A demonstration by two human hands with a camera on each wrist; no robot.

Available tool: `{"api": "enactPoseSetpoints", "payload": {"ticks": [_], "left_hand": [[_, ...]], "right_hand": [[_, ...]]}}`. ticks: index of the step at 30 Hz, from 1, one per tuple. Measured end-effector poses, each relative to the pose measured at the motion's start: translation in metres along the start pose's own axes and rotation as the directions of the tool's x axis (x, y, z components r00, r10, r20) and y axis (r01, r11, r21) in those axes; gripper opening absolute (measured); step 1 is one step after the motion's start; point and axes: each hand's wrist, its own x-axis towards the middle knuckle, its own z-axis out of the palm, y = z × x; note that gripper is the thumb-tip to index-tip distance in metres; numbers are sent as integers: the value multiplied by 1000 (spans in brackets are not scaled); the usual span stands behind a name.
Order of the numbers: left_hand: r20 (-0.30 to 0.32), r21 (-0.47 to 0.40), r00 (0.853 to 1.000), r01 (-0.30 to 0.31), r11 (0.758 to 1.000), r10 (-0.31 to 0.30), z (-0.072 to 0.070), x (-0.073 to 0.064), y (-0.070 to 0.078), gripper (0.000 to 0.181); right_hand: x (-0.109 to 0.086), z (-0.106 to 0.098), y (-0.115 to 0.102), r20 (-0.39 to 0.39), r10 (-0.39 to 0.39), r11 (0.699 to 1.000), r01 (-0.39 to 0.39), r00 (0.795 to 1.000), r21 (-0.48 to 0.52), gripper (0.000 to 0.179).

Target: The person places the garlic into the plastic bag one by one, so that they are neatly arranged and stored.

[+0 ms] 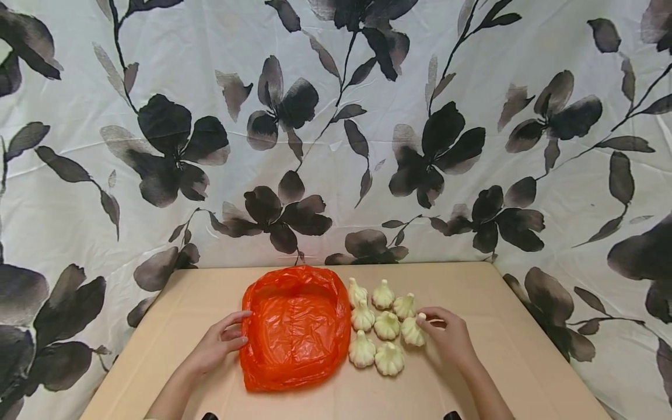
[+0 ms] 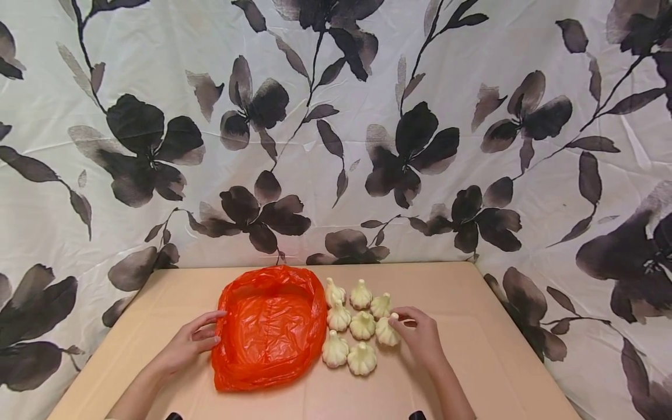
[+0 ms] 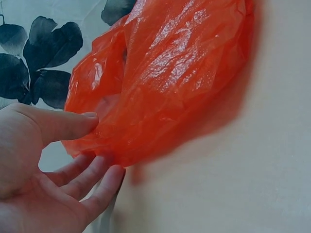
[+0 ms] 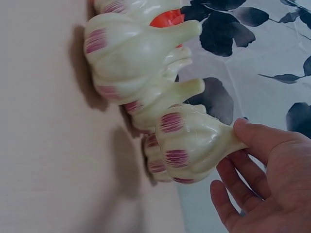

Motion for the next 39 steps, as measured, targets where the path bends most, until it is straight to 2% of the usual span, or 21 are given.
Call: {"api": "enactPoseSetpoints", "payload": {"ticks": [3, 7, 15, 18, 27, 32, 39], "left_hand": [[5, 7, 1000, 6, 1000, -6, 0, 0, -2, 59], [45, -21, 999, 2, 1000, -1, 1, -1, -4, 62], [55, -55, 998, 3, 998, 0, -1, 0, -7, 64], [48, -58, 999, 15, 998, -12, -2, 0, -7, 64], [-59, 24, 998, 34, 999, -33, -2, -1, -7, 63], [-43, -10, 999, 30, 999, -31, -4, 0, -5, 63], [-12, -2, 999, 47, 999, -47, -3, 2, -5, 63]], "right_hand": [[4, -1, -1, -19, -31, 999, 31, 999, 8, 19], [9, -4, -7, -29, -60, 998, 60, 998, 6, 20], [11, -8, -54, -12, -81, 996, 82, 997, 30, 21], [12, -9, -64, 4, -89, 995, 89, 996, 49, 20], [27, 5, -45, 13, -86, 993, 85, 996, 86, 21], [29, 10, -50, 16, -104, 990, 102, 994, 101, 21], [35, 19, -61, 35, -132, 984, 127, 991, 124, 20]]}}
